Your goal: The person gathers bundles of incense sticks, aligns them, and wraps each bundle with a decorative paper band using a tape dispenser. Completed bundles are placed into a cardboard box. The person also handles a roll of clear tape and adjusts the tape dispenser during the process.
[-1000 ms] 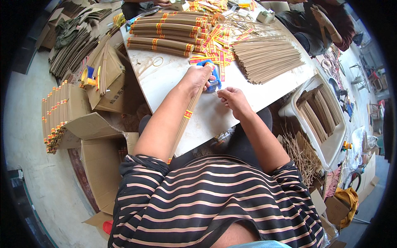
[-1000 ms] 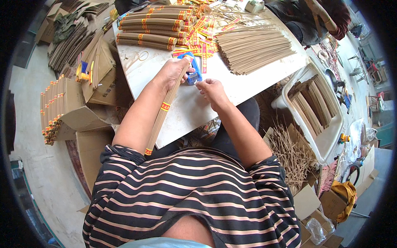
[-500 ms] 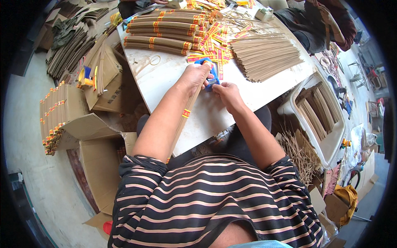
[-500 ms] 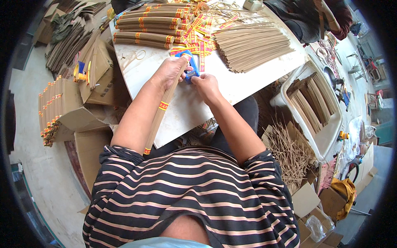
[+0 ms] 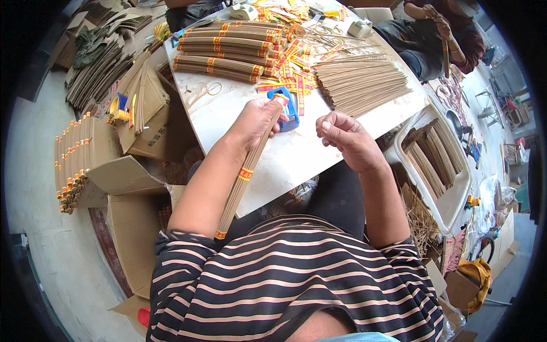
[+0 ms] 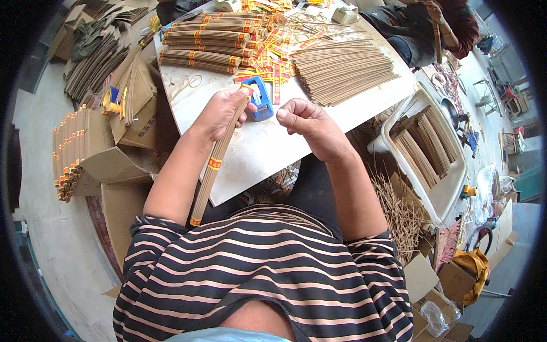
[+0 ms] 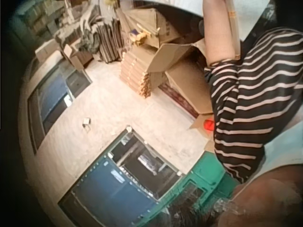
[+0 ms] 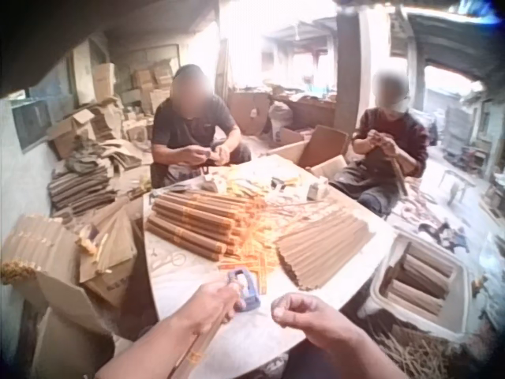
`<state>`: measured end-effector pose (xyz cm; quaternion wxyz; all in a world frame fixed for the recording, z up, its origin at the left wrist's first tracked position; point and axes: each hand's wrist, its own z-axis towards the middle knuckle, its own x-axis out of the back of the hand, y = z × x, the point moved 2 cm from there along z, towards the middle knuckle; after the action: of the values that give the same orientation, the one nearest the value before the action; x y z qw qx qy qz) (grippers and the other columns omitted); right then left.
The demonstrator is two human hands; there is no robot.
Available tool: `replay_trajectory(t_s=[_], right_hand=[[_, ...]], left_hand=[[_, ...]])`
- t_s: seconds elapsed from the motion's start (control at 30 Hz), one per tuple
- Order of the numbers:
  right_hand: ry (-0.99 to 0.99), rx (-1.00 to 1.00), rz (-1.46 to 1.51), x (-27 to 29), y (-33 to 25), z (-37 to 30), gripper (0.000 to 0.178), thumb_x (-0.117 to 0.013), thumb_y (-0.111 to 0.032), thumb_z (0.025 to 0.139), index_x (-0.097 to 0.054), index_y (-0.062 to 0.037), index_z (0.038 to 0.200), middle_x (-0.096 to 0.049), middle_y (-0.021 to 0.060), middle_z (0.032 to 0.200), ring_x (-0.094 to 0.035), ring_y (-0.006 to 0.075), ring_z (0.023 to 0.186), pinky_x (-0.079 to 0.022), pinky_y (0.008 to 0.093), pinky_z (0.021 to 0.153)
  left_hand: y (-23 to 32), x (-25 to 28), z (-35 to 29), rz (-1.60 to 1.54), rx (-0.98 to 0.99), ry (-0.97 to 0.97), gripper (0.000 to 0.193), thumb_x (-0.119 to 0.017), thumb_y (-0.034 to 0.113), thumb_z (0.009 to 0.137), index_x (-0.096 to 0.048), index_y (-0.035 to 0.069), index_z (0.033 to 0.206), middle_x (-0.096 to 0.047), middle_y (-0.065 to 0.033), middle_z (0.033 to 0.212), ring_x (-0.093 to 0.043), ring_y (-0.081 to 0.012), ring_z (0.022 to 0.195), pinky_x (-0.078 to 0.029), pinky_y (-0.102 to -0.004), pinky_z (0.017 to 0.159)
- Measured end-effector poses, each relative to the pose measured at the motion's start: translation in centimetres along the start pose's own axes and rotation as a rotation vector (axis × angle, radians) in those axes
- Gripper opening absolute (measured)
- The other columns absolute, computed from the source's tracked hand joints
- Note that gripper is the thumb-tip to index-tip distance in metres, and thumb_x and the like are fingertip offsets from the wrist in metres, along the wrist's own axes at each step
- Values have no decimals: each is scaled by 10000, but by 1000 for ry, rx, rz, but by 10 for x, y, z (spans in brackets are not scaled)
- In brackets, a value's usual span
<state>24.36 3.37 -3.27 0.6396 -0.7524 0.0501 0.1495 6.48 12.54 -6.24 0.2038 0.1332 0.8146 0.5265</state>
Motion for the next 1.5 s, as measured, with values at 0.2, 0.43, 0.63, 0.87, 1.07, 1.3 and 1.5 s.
replay_trajectory(t_s=[0.2,0.43,0.63,0.87,1.07,1.3,1.5], right_hand=[[-204,83,-48,-37,-19,-6,150,-648,-204,822,-600,-74,765,-500,-73,704,-405,29,666,-328,191,601],[-202,38,-142,-49,-17,-9,166,-633,-197,835,-607,-54,753,-528,-51,708,-432,37,677,-354,197,622],[-159,26,-198,-57,-19,-12,163,-632,-180,835,-613,-40,753,-543,-40,709,-454,42,680,-377,204,624],[-129,44,-251,-63,-21,-14,175,-654,-183,817,-608,-37,733,-528,-43,674,-442,38,642,-366,198,579],[-72,-22,-404,-63,-28,-15,263,-699,-250,779,-566,-56,663,-477,-52,598,-382,39,560,-301,198,497],[-70,-84,-555,-63,-37,-14,336,-740,-316,727,-544,-62,629,-471,-40,577,-382,43,535,-302,194,475],[-109,-100,-508,-62,-35,-13,313,-750,-291,717,-562,-55,632,-482,-40,580,-394,45,539,-313,192,481]], left_hand=[[19,-15,-70,10,-46,-108,263,-490,283,914,-539,32,858,-534,-20,671,-477,-64,499,-382,-186,438],[15,-20,-106,-58,-101,-186,249,-489,273,918,-541,30,896,-532,-9,701,-475,-42,521,-381,-168,454],[17,-24,-117,-119,-116,-167,249,-476,262,927,-530,27,863,-501,21,659,-450,-20,520,-374,-153,454],[16,-22,-122,-85,-149,-192,236,-471,250,929,-529,23,903,-499,17,684,-457,-21,537,-384,-155,467],[16,-22,-124,-87,-145,-204,236,-468,240,929,-528,13,950,-507,5,707,-467,-27,548,-386,-156,474],[13,-21,-126,-149,-105,-247,233,-456,211,930,-500,-5,1006,-528,-37,757,-495,-47,571,-399,-168,487],[10,-22,-129,-265,-73,-281,231,-453,208,928,-484,-4,1014,-533,-55,769,-502,-66,577,-406,-179,490]])
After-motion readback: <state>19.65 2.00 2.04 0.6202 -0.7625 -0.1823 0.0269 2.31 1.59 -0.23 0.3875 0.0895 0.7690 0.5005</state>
